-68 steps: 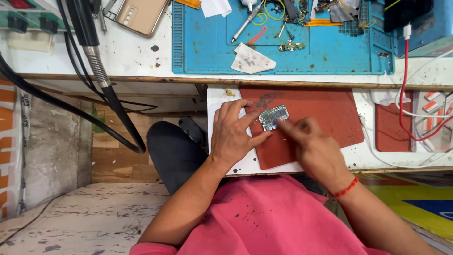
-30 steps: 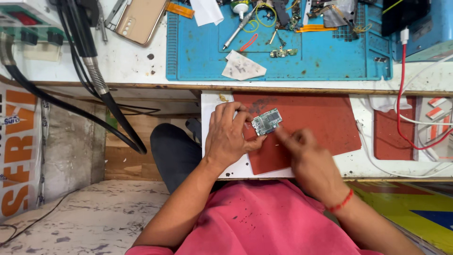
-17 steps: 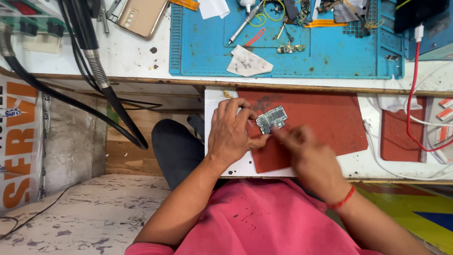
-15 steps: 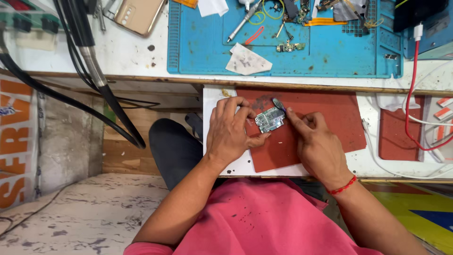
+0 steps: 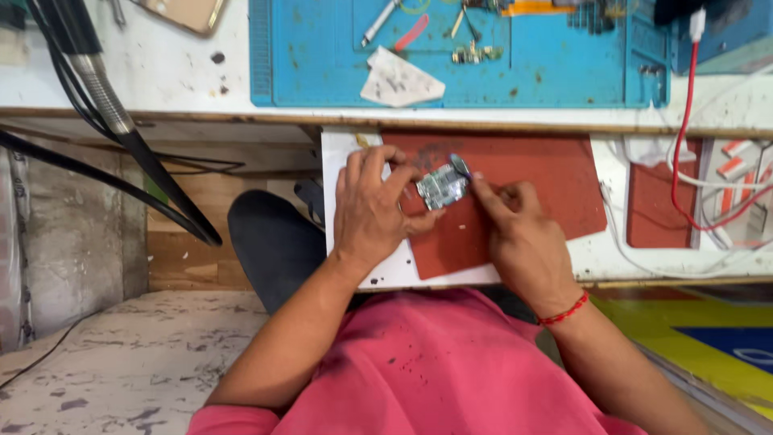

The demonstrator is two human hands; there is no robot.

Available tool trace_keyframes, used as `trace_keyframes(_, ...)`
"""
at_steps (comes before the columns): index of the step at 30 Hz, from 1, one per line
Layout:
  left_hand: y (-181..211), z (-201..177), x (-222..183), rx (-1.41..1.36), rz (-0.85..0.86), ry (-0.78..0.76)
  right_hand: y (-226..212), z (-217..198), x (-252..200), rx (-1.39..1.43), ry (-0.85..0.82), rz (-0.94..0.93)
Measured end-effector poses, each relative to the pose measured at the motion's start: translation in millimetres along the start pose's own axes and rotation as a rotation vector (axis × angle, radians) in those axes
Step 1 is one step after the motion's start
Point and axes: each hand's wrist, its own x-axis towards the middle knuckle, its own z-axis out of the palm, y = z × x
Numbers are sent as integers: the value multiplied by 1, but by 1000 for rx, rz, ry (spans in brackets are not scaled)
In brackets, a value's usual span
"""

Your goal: The person scrubs a small green circuit board with a toothbrush on a red mat. They then use a black air blower to remove debris from the board's surface.

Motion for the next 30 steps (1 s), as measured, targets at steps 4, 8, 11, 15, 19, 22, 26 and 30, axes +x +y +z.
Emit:
trace_keyframes(4,4,-2,-2,-12,36,13,-11,-1,-7,9,-152,-16)
trace_keyframes(8,2,0,-3,1,9,33,-12,-1,-4,32,-160,-34)
trace_keyframes(11,3,-3,-3,-22,-27,-8,-10,1,4,53,-113,4)
trace_keyframes(15,3,-3,-3,-34,-56,-4,-13,5,-1,43,-165,-82)
trace_keyframes(19,2,-6,1,-97,-44,-10,-16,-9,-23,13,-177,-41)
trace_keyframes(22,1,-4,1,-77,-36,14,-18,-8,-16,-24,-276,73)
trace_keyframes(26,2,-3,0,-79,-43,26,-18,5,5,-5,-231,-39)
trace_keyframes(30,1,-3,0,-81,-51,18,-12,-6,-13,39,-144,-79)
